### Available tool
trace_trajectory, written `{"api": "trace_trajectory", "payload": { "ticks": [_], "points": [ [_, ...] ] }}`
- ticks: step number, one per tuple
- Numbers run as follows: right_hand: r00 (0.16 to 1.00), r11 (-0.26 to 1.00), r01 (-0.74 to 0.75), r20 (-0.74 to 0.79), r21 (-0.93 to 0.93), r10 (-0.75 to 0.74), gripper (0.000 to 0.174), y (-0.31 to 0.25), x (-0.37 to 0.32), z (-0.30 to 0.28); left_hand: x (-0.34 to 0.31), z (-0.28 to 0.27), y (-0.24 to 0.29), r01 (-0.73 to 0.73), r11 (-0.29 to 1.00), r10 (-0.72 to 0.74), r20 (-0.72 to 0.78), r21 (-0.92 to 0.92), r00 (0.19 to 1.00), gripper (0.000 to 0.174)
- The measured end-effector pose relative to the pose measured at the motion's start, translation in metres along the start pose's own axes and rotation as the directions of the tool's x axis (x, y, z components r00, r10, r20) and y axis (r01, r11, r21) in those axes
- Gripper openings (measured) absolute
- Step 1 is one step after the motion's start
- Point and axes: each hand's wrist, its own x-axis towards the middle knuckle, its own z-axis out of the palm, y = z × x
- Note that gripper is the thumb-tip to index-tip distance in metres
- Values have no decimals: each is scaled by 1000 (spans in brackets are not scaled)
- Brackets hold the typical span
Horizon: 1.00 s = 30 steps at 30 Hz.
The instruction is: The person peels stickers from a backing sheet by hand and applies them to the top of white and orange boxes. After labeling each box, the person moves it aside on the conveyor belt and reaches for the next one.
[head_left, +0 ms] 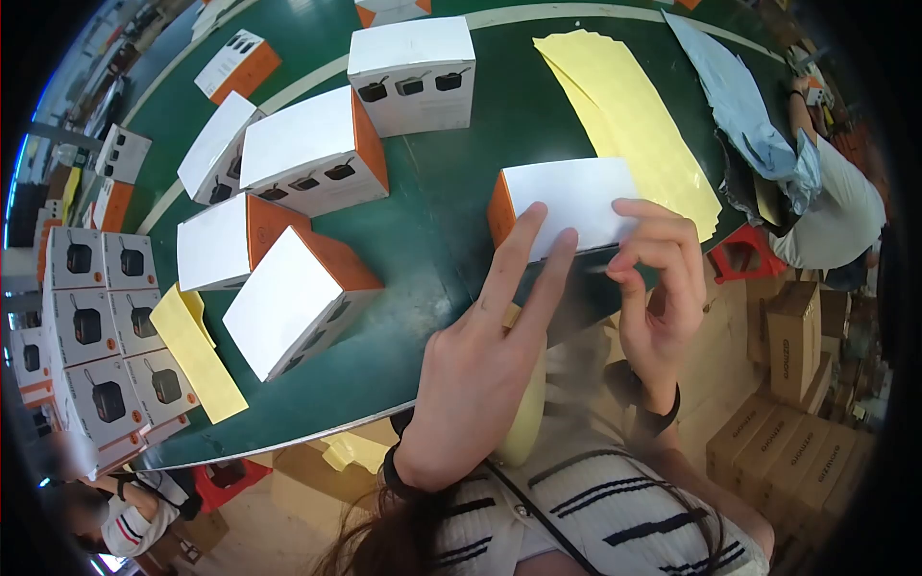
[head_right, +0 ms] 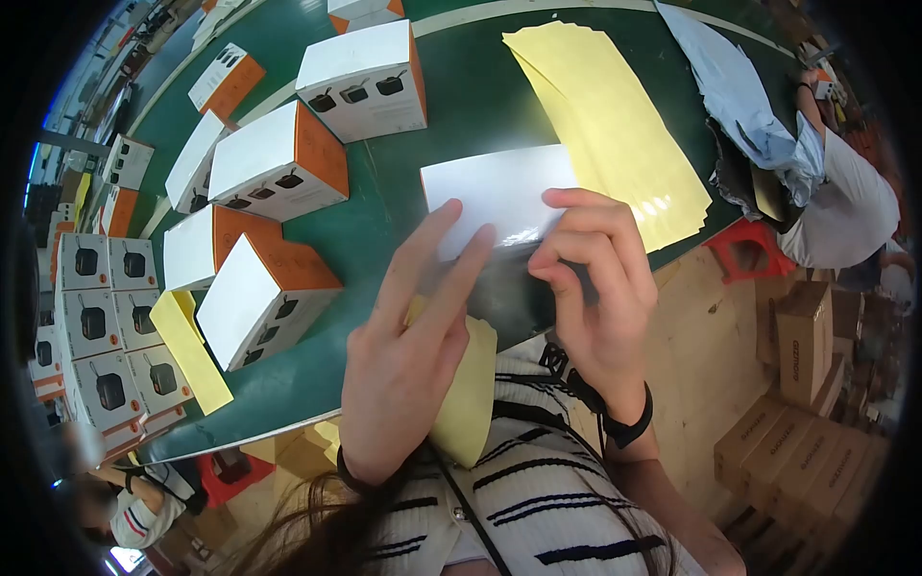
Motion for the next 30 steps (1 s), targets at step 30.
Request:
{"api": "trace_trajectory", "payload": {
  "ticks": [30],
  "points": [
    [929,618,205,-48,-759,-367,53,309,294,72,-49,-63,-23,173,838,-476,-538,-518,696,13]
  ]
}}
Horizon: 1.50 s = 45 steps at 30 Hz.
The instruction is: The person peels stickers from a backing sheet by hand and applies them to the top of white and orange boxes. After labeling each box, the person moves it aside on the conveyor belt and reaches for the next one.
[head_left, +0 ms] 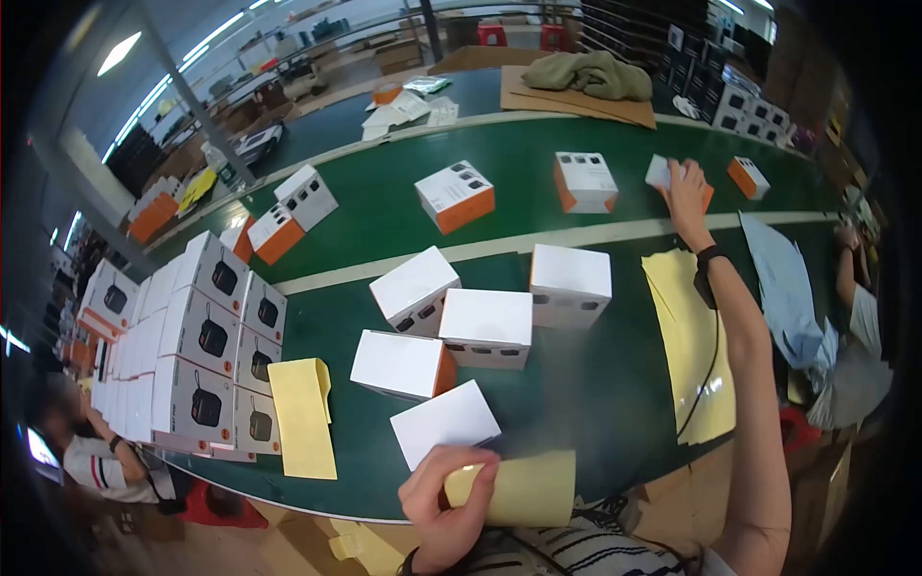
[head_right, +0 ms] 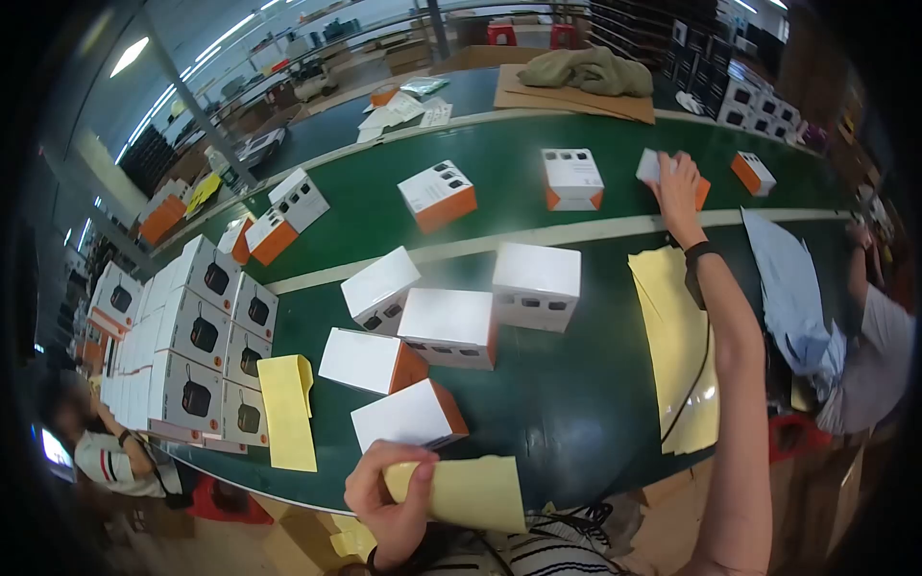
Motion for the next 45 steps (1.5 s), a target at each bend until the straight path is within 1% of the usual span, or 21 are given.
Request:
{"api": "trace_trajectory", "payload": {
  "ticks": [3,4,7,10,11,13,14,16,21,23,27,31,32,35,37,38,39,40,42,43,45],
  "points": [
    [997,943,-68,0,-325,71,50,-26,0,44,-9,-10,-1,-27,998,33,-98,53,995,9],
    [978,961,-149,111,-232,178,48,-39,20,48,-10,-15,0,-28,995,40,-134,94,990,8],
    [967,981,-164,212,102,139,38,-104,100,52,-17,-35,-3,-26,991,54,-215,130,975,8],
    [894,784,146,259,603,-366,36,-222,185,55,-23,-51,-9,17,989,25,-273,149,962,11],
    [852,606,144,213,782,-478,41,-278,201,60,-23,-56,-10,42,988,1,-279,149,960,11],
    [739,405,413,-41,816,-672,56,-385,209,57,-27,-60,-20,62,990,-15,-334,128,942,11],
    [656,503,462,100,731,-748,65,-426,206,12,-28,-62,-23,99,989,-47,-405,109,913,10],
    [569,433,507,88,746,-818,86,-490,199,16,-32,-65,-34,123,991,-76,-522,56,849,10],
    [587,494,542,115,680,-802,101,-563,206,39,-36,-77,-43,199,980,-165,-605,-11,779,9],
    [596,618,486,283,618,-751,111,-563,196,59,-42,-82,-45,208,974,-218,-617,-89,756,8],
    [635,624,573,193,532,-748,114,-532,191,43,-43,-91,-45,229,972,-219,-565,-54,795,11],
    [588,565,622,153,542,-794,94,-490,189,20,-37,-87,-45,263,944,-329,-482,-201,812,9],
    [575,553,618,158,559,-803,73,-470,191,3,-38,-86,-42,236,951,-302,-452,-197,839,8],
    [800,643,479,4,597,-600,65,-391,184,-72,-31,-82,-28,218,969,-246,-435,-113,866,7],
    [785,480,547,-222,686,-578,65,-309,186,-122,-30,-82,-11,261,965,-251,-398,-31,882,9],
    [871,543,204,103,815,-481,71,-268,168,-167,-26,-79,-9,150,988,-149,-374,-25,915,9],
    [924,627,251,12,738,-383,68,-232,146,-206,-25,-73,-8,50,998,-55,-351,-23,935,9],
    [911,528,61,168,847,-375,68,-197,120,-241,-25,-67,-4,50,994,-78,-293,-102,953,10],
    [887,617,137,181,775,-425,75,-149,58,-292,-20,-54,3,41,983,-83,-229,-181,970,10],
    [841,635,-41,370,771,-395,80,-143,24,-312,-19,-46,6,66,970,-104,-154,-233,983,12],
    [785,686,-14,433,727,-443,77,-146,-36,-329,-17,-31,10,102,949,-124,-55,-297,991,14]
  ]
}}
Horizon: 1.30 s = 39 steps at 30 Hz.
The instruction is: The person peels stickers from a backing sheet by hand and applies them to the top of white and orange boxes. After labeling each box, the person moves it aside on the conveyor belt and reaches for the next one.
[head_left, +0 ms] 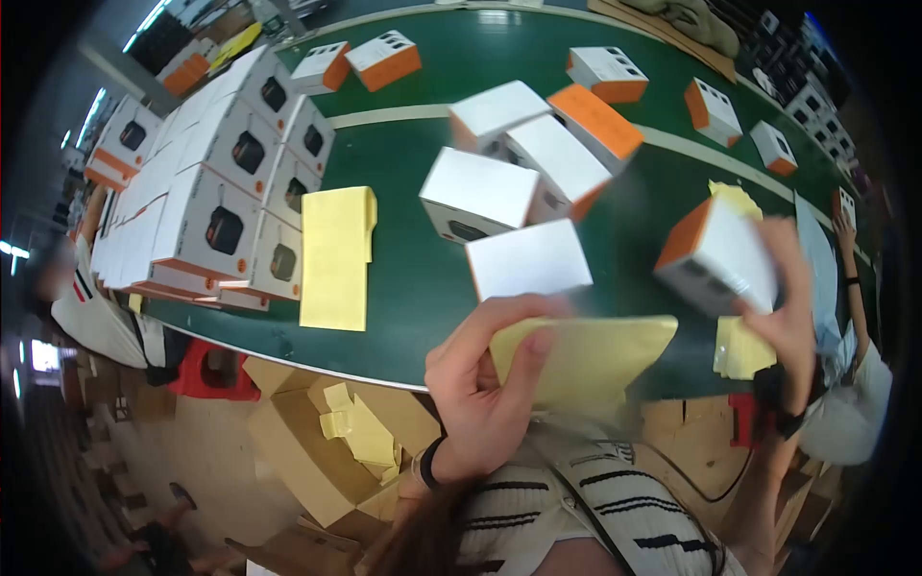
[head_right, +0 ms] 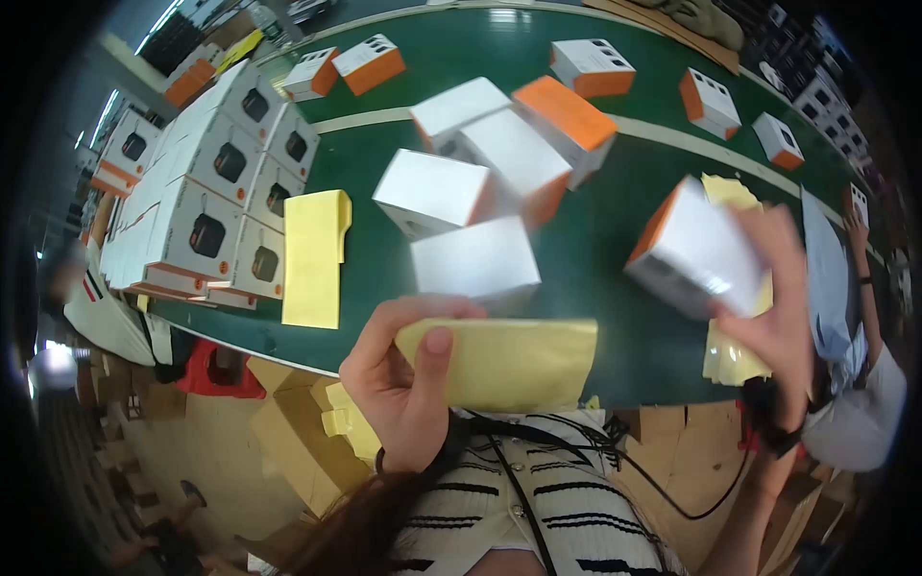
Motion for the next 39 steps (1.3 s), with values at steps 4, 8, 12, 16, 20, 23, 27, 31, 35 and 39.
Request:
{"api": "trace_trajectory", "payload": {
  "ticks": [4,8,12,16,20,23,27,31,35,39],
  "points": [
    [986,983,-145,103,111,134,73,-25,-34,45,-2,34,4,-100,994,107,164,-49,981,16],
    [1000,999,7,-18,-51,-8,70,-57,-38,24,-16,45,5,-7,998,16,142,-63,990,8],
    [895,893,101,-432,438,110,81,-95,-51,28,-19,51,2,-325,901,282,180,289,942,10],
    [920,806,-49,-288,590,267,65,-116,-44,43,-23,58,0,-376,901,337,200,215,920,9],
    [884,688,-115,-242,716,400,19,-124,-40,47,-25,64,9,-53,985,79,159,-164,984,10],
    [855,698,-130,-277,705,439,23,-117,-41,53,-23,60,6,54,966,-10,170,-255,985,12],
    [860,989,-11,-503,145,83,28,-122,-33,54,-22,58,1,49,983,-12,200,-179,980,11],
    [895,986,96,-445,134,-27,34,-123,-34,54,-22,56,10,74,995,-52,314,-59,948,14],
    [920,949,112,-391,294,13,30,-116,-33,57,-26,56,5,-87,996,74,273,36,959,11],
    [911,893,28,-379,449,163,22,-116,-34,61,-24,63,2,-211,977,194,263,38,945,9]
  ]
}}
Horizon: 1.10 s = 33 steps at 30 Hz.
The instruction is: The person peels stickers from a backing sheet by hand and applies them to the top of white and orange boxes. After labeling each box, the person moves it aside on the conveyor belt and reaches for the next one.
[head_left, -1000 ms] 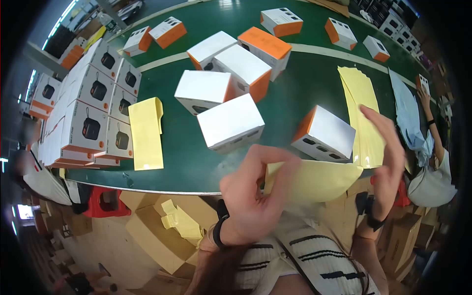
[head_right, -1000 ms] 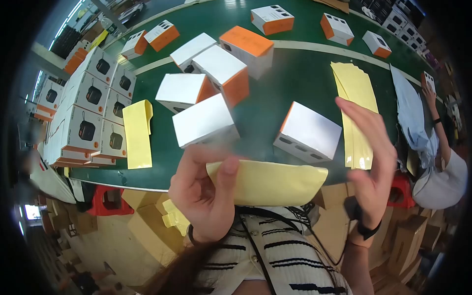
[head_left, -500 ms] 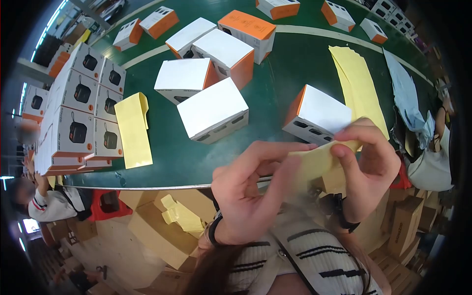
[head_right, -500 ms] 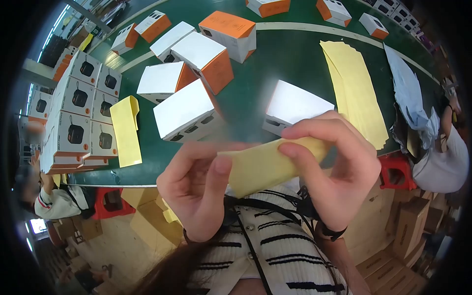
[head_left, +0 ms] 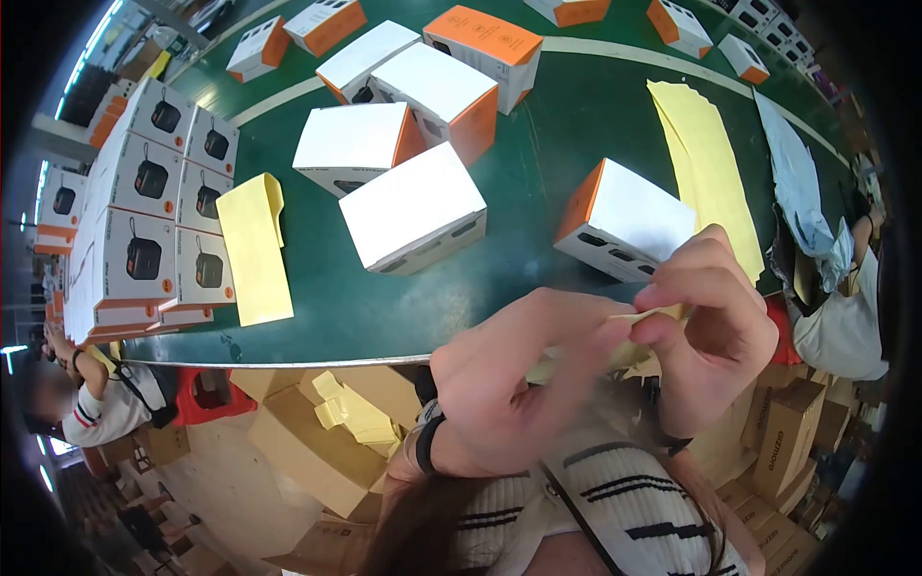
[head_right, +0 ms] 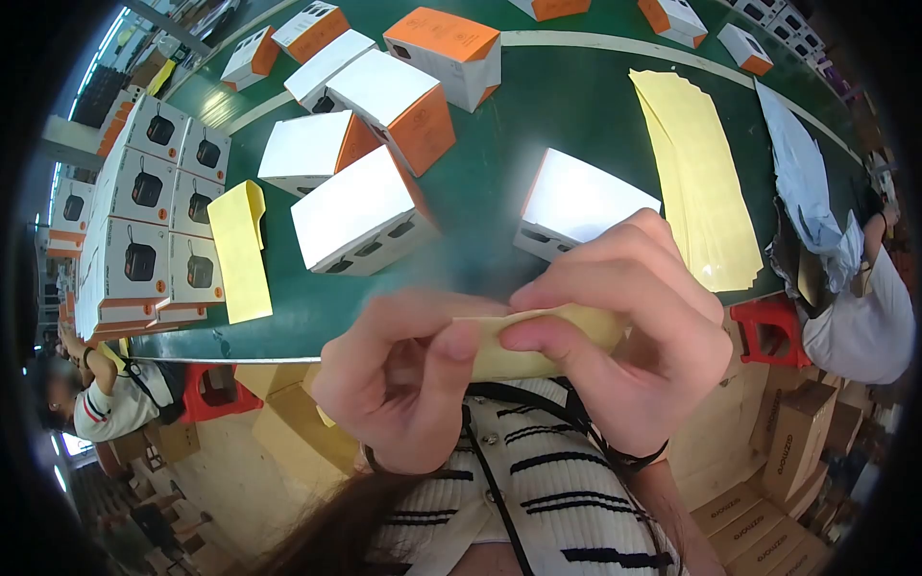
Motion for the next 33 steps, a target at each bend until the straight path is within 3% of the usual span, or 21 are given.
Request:
{"api": "trace_trajectory", "payload": {
  "ticks": [4,6,9,13,15,19,24,33],
  "points": [
    [997,995,-72,-25,-62,71,19,-4,-2,-2,9,-2,-5,-43,997,48,79,-68,996,8],
    [1000,995,29,4,-91,-29,15,0,-2,-3,7,-3,-13,-211,977,212,67,-23,975,9],
    [998,986,47,59,-157,-38,13,-4,-2,-6,3,-3,-8,-131,991,131,47,-21,990,8],
    [994,969,106,34,-223,-100,15,-5,-3,0,3,-4,-1,-137,990,136,60,10,989,8],
    [949,927,265,-100,-265,-300,19,-2,-2,9,4,-7,11,50,997,-48,27,-57,998,13],
    [947,927,281,-85,-250,-310,22,-5,-4,5,6,-6,12,22,998,-21,25,-57,999,11],
    [990,993,66,-117,-93,-77,26,-7,-7,8,4,-4,10,22,999,-22,19,-33,1000,10],
    [978,976,168,-102,-138,-182,22,1,-13,5,7,-3,10,79,996,-77,44,-40,996,9]
  ]
}}
